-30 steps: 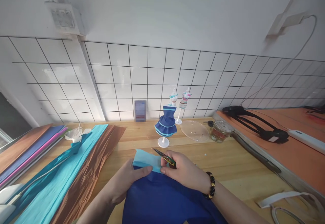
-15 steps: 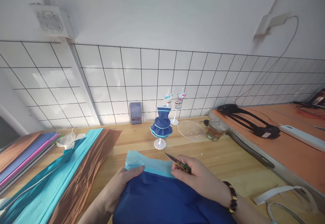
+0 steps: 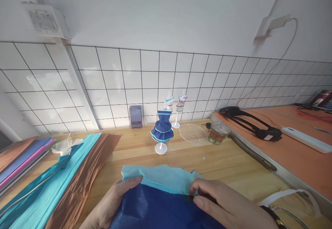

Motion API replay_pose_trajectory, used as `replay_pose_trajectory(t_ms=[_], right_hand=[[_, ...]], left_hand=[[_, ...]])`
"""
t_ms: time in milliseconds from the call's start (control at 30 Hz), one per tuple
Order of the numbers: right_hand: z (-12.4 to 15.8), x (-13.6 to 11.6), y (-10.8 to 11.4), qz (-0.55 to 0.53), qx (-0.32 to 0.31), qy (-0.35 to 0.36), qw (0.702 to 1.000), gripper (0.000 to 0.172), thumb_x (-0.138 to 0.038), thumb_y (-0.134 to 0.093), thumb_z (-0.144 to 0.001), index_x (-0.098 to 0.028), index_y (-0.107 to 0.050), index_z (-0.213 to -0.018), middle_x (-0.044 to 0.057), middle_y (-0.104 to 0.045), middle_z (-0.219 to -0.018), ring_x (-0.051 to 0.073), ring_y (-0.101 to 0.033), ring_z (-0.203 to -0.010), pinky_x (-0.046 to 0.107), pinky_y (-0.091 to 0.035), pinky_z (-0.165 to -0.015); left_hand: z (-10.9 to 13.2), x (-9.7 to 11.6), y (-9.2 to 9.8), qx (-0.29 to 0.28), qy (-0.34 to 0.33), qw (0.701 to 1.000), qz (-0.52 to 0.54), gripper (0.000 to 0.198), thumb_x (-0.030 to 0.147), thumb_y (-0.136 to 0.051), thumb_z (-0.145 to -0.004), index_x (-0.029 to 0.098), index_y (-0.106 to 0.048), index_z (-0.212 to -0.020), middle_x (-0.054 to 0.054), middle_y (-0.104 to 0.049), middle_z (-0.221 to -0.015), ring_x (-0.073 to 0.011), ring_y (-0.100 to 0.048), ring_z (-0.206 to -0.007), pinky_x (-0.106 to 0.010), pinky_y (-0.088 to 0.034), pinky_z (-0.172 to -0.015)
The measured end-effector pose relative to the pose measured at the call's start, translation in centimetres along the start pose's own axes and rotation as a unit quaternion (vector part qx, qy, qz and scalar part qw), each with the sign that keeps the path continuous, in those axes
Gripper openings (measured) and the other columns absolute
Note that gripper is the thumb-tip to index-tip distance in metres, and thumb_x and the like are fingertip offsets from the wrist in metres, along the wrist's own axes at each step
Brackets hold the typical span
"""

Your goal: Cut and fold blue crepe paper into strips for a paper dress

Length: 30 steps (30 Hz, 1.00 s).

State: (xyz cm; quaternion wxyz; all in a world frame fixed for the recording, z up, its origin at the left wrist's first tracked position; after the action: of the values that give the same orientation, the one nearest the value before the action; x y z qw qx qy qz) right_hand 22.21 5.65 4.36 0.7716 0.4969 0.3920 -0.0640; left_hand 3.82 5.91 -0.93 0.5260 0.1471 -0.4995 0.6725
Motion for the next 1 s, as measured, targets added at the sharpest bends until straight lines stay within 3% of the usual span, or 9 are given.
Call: replay_pose_trajectory(t_ms=[500,767,1000], right_hand=[[-0.4,-1.4,0.2,0.045,0.048,0.000,0.998,0.018,-0.039,-0.040,-0.090,-0.026,-0.050,-0.083,-0.004,-0.061,-0.077,0.014,-0.053,-0.067,0.023,-0.036,-0.060],[-0.7,-1.4,0.4,0.045,0.067,-0.005,0.997,0.021,-0.043,-0.038,-0.091,-0.027,-0.050,-0.085,-0.004,-0.062,-0.078,0.014,-0.054,-0.071,0.024,-0.037,-0.062],[-0.8,-1.5,0.2,0.034,0.056,-0.006,0.998,0.022,-0.043,-0.037,-0.091,-0.026,-0.050,-0.085,-0.003,-0.062,-0.078,0.015,-0.054,-0.070,0.024,-0.037,-0.061]], left_hand=[[0.3,0.3,-0.2,0.004,-0.020,1.000,0.000,0.020,0.032,-0.072,-0.065,0.012,-0.069,-0.065,-0.002,-0.068,-0.057,-0.0171,-0.063,-0.056,-0.027,-0.050,-0.060],[0.1,0.0,-0.1,0.001,-0.012,1.000,0.021,0.022,0.031,-0.072,-0.065,0.011,-0.072,-0.074,-0.003,-0.067,-0.055,-0.0183,-0.063,-0.055,-0.027,-0.050,-0.059],[0.1,-0.1,-0.2,-0.001,-0.010,1.000,0.013,0.019,0.031,-0.071,-0.066,0.012,-0.070,-0.063,-0.004,-0.068,-0.056,-0.0170,-0.063,-0.054,-0.026,-0.050,-0.058]])
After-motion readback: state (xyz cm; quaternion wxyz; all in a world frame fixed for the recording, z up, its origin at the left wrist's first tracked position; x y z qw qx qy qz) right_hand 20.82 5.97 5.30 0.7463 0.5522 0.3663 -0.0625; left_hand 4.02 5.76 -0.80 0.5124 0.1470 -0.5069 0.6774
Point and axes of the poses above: each hand's wrist, its own z-axis away from the middle knuckle, its own y-axis out of the back of the hand, x = y × z, the point moved 10 cm from there along -z, towards the middle knuckle
